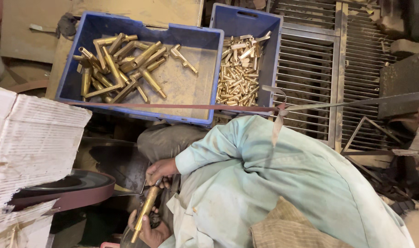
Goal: The person sits on the floor and repeatedly picks up brass-colored metal parts from a blue bin. They hold each part against a moving belt sander to smooth the edges, then place the finished part into a pink bin. The person handles the parts one at a time, rotating them to grind different sides.
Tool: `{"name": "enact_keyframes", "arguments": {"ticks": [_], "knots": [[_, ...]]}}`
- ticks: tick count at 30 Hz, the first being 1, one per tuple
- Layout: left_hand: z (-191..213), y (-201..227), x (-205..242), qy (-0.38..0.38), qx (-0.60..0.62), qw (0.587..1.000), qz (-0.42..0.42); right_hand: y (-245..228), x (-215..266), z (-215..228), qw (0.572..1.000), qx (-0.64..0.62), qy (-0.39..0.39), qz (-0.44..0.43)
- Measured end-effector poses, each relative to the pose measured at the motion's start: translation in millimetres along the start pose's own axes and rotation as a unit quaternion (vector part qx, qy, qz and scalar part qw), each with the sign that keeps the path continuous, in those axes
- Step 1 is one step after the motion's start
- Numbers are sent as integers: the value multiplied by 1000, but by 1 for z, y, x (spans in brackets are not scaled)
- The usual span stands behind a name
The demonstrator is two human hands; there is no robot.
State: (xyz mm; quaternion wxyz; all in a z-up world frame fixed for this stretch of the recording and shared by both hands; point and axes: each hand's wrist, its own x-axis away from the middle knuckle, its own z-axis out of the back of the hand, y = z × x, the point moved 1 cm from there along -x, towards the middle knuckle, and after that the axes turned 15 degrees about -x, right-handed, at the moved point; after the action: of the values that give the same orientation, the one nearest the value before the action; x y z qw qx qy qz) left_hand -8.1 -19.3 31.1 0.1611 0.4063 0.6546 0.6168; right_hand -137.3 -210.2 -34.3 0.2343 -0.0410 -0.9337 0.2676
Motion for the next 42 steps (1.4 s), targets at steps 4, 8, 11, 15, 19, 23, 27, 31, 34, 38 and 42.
{"name": "enact_keyframes", "arguments": {"ticks": [4,8,11,15,19,23,27,31,34,38,42], "knots": [[-2,3,1,-1,5,1000,1,-4,2,-3,1000,12,-2,10],[0,0,1,2,-11,1000,4,-7,7,-6,1000,17,3,10],[2,-1,0,2,-14,1000,2,-11,9,-10,1000,19,6,10],[2,-1,0,2,-18,1000,4,-12,13,-10,999,29,17,2],[2,-1,0,-1,-25,1000,0,-7,7,-4,1000,29,9,-1],[8,-6,-1,-4,-19,1000,2,0,-2,0,1000,12,11,-7],[14,-17,-6,-4,0,1000,-2,1,0,2,1000,10,12,-3],[20,-23,-9,-18,18,1000,-6,-1,1,2,1000,31,8,-2],[22,-28,-12,-17,12,1000,-21,-1,-1,3,999,38,2,-9],[21,-27,-11,-14,6,1000,-21,1,-1,4,1000,19,6,-9],[17,-19,-8,-6,-3,1000,7,-2,1,1,1000,12,7,-9]]}}
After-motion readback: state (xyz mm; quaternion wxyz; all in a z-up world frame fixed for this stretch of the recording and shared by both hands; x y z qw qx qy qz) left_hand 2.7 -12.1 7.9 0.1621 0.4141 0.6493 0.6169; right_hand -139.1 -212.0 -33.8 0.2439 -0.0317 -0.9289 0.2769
